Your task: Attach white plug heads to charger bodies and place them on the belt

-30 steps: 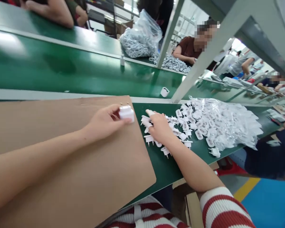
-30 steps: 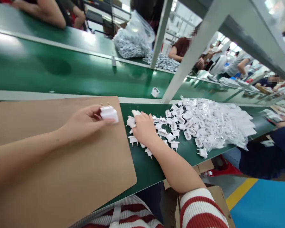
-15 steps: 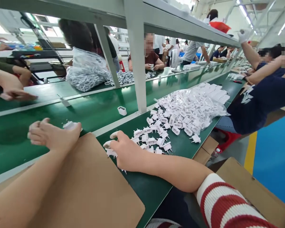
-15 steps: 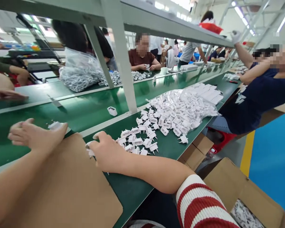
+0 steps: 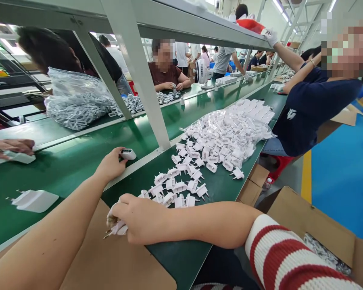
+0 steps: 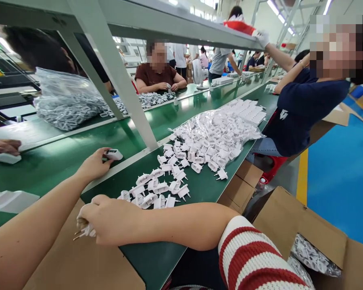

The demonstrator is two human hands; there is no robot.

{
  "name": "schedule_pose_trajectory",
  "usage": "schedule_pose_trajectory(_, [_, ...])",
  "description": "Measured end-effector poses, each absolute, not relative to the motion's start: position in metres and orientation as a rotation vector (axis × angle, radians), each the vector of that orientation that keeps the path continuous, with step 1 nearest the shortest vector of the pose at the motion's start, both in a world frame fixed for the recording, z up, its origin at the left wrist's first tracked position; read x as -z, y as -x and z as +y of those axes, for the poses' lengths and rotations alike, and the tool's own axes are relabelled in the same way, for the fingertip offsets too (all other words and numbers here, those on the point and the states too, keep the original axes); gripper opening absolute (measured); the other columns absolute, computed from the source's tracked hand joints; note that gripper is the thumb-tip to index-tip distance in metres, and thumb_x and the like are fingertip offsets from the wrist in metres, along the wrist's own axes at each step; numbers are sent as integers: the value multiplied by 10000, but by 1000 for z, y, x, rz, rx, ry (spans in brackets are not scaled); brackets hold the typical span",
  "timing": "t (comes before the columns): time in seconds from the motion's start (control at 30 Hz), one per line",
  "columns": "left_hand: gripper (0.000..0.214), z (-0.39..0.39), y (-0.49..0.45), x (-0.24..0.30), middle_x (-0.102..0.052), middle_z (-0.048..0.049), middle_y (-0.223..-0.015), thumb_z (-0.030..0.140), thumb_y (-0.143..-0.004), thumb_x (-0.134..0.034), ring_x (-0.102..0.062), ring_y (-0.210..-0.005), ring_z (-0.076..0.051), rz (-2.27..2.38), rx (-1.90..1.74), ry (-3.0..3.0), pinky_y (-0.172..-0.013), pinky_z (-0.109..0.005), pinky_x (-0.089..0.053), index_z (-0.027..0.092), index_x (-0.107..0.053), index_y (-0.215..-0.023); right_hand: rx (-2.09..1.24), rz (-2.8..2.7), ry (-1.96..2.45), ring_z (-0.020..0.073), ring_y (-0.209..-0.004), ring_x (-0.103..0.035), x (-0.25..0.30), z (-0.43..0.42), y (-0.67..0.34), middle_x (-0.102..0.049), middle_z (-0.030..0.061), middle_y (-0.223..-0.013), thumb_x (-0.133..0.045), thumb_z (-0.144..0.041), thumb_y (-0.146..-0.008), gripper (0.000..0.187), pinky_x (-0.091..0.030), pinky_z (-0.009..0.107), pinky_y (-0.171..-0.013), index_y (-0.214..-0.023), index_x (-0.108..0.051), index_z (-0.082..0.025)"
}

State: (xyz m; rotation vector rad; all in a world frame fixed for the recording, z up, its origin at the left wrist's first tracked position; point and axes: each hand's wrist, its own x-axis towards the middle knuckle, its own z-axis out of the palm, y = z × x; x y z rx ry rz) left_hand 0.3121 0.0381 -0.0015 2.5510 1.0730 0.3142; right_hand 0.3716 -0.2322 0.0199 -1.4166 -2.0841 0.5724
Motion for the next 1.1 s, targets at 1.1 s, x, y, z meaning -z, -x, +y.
schedule_pose_trajectory(1.1, [507, -186, -154, 12, -750, -52, -1128, 580, -865, -783, -683, -958, -242, 894, -710, -2065, -854, -358, -550, 244, -707, -1238, -1246, -975, 1310, 107, -680, -631, -38, -240, -361, -786, 12, -863, -958, -273, -571, 345, -536, 238, -619, -877, -812, -204])
